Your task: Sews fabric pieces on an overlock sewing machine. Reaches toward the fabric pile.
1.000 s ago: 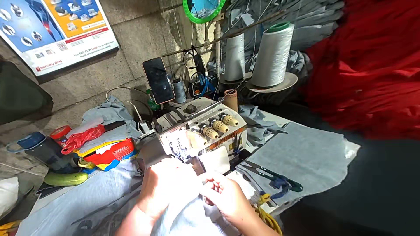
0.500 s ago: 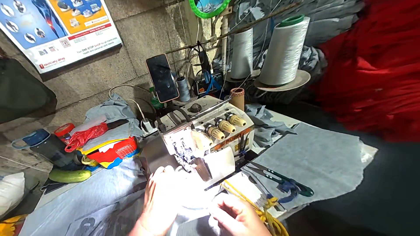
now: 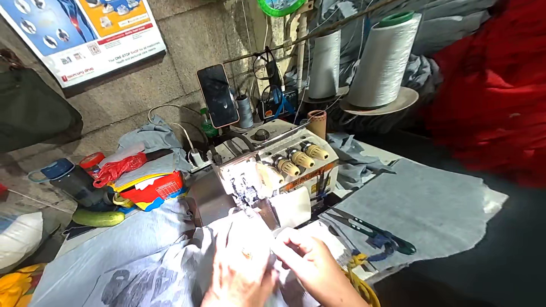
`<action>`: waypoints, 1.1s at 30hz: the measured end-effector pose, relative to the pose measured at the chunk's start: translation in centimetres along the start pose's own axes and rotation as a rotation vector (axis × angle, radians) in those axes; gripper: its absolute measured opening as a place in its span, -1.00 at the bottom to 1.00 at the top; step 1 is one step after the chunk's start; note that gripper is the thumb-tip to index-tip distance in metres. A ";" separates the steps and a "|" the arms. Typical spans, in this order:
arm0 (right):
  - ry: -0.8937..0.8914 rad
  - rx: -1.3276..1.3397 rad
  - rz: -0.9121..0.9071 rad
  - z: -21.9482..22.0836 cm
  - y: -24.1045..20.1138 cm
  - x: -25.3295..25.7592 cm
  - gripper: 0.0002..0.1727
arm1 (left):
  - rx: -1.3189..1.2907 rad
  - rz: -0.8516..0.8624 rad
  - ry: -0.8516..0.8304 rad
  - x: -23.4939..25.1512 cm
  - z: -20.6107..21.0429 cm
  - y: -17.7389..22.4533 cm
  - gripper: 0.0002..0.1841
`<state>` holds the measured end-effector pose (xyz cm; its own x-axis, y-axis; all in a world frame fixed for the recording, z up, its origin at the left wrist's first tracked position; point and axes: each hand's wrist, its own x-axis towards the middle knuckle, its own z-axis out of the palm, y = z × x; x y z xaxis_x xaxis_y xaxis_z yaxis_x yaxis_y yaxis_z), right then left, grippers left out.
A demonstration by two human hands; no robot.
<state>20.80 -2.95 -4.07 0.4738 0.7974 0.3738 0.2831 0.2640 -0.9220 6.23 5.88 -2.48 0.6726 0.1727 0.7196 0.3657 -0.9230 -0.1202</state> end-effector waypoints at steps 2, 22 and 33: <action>0.012 -0.013 0.010 0.2 -0.3 0.2 -0.80 | 0.006 -0.016 0.070 -0.3 0.4 0.1 -0.73; 0.220 -0.682 -0.108 -4.1 1.1 0.6 -0.61 | -0.043 -0.600 -0.826 4.7 -0.9 -8.4 -0.44; -0.054 -1.038 0.147 -14.4 4.1 0.6 -0.60 | -0.478 -0.887 -0.356 -0.8 -3.7 -5.2 -0.40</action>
<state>34.31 -9.19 -6.18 0.5309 0.8139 0.2360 0.8140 -0.4123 -0.4091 1.42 9.30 0.15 0.4680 0.8677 0.1677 0.5782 -0.4442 0.6844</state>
